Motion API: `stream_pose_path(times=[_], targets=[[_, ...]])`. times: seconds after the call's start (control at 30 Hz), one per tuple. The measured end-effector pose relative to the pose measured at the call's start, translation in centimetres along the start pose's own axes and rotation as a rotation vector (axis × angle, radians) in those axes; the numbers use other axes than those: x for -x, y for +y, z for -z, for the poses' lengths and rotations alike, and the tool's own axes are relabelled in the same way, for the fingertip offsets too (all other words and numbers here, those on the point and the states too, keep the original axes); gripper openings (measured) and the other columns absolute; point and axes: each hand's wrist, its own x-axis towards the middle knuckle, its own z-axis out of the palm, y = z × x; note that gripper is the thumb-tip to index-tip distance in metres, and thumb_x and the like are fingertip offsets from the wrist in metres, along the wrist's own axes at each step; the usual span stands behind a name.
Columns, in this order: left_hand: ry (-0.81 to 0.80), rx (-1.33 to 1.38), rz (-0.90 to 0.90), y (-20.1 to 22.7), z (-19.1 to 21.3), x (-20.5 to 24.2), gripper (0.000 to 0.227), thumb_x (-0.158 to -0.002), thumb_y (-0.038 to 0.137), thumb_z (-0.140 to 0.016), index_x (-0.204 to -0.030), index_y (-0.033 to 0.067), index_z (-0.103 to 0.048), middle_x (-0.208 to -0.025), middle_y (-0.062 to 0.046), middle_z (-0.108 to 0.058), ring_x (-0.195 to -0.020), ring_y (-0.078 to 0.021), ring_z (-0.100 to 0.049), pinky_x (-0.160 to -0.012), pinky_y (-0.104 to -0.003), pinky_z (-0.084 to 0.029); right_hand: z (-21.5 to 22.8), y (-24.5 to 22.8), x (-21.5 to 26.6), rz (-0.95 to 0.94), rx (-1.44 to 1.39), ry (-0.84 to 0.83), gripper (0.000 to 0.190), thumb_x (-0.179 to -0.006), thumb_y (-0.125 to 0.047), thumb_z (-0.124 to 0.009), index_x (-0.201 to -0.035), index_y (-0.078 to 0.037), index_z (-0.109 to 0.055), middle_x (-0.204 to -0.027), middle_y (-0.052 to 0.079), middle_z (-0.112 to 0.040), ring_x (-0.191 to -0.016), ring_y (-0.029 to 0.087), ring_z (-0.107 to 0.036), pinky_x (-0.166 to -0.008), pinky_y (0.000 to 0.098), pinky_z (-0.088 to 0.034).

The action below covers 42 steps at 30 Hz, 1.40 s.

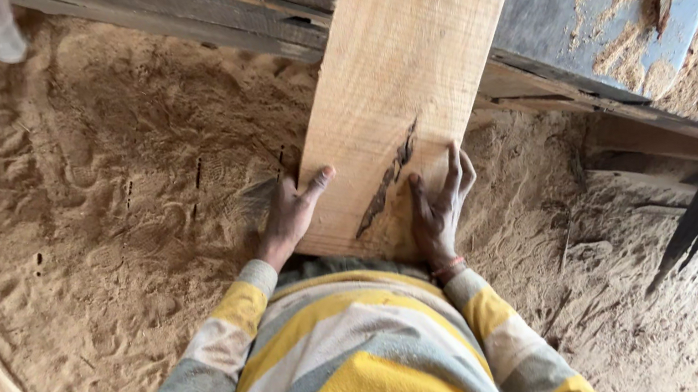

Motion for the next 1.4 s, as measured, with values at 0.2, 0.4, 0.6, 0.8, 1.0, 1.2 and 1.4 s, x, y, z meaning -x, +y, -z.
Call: stream_pose_path(times=[0.2,0.4,0.6,0.8,1.0,1.2,1.4], targets=[[0.076,-0.407,-0.358,1.0,0.2,-0.7,0.116,-0.097,0.066,-0.073,-0.161,-0.0118,-0.015,-0.155,-0.037,-0.033,-0.138,-0.0434,-0.041,-0.11,-0.052,-0.041,-0.3,1.1,-3.4,0.074,0.12,-0.002,0.066,-0.109,-0.035,-0.064,-0.164,-0.015,-0.033,-0.16,0.022,-0.029,-0.151,0.039,-0.032,-0.123,0.0559,-0.033],[-0.084,-1.106,-0.657,10.5,1.9,2.8,0.12,-0.064,0.058,-0.084,-0.159,0.0111,-0.026,-0.167,-0.02,-0.016,-0.154,-0.0348,-0.012,-0.122,-0.066,-0.015,-0.7,1.8,-7.0,0.054,0.284,-0.01,0.064,-0.109,-0.037,-0.059,-0.163,-0.016,-0.035,-0.166,0.022,-0.028,-0.154,0.04,-0.03,-0.123,0.057,-0.024],[0.057,-1.402,-0.794,13.4,0.5,1.7,0.062,-0.096,0.017,-0.056,-0.156,0.0092,-0.042,-0.171,-0.01,-0.016,-0.158,-0.0244,-0.014,-0.124,-0.064,-0.009,-0.8,2.0,-11.2,0.108,0.344,-0.015,0.062,-0.11,-0.035,-0.057,-0.163,-0.013,-0.034,-0.167,0.025,-0.025,-0.154,0.042,-0.027,-0.123,0.0552,-0.022],[0.13,-1.338,-0.809,14.6,-0.4,-1.1,0.058,-0.096,0.01,-0.051,-0.153,0.0089,-0.047,-0.173,-0.011,-0.012,-0.159,-0.0253,-0.009,-0.123,-0.068,-0.008,-1.0,2.2,-15.5,0.145,0.389,0.0,0.062,-0.11,-0.037,-0.054,-0.164,-0.013,-0.034,-0.167,0.026,-0.026,-0.152,0.043,-0.03,-0.123,0.0541,-0.026],[0.228,-1.389,-0.749,17.6,-1.8,-3.4,0.066,-0.087,0.003,-0.054,-0.152,0.0152,-0.051,-0.173,-0.01,-0.008,-0.16,-0.025,-0.006,-0.123,-0.068,-0.006,-1.3,2.5,-19.8,0.167,0.423,0.004,0.063,-0.111,-0.038,-0.051,-0.164,-0.01,-0.032,-0.166,0.028,-0.024,-0.151,0.045,-0.029,-0.122,0.0551,-0.025],[0.276,-1.433,-0.77,19.9,-3.0,-5.8,0.073,-0.083,0.0,-0.057,-0.154,0.0139,-0.051,-0.173,-0.012,-0.005,-0.159,-0.0284,-0.005,-0.123,-0.068,-0.004,-1.7,3.6,-24.0,0.149,0.468,-0.003,0.063,-0.111,-0.041,-0.045,-0.164,-0.011,-0.031,-0.167,0.028,-0.021,-0.152,0.044,-0.029,-0.123,0.0546,-0.025],[0.376,-1.556,-0.77,21.4,-3.9,-10.1,0.073,-0.088,-0.002,-0.056,-0.156,0.0202,-0.048,-0.174,-0.014,-0.001,-0.161,-0.0309,-0.002,-0.124,-0.067,-0.001,-2.4,4.7,-29.1,0.118,0.461,0.009,0.062,-0.11,-0.043,-0.044,-0.163,-0.012,-0.032,-0.168,0.026,-0.021,-0.15,0.04,-0.036,-0.123,0.0522,-0.028]])
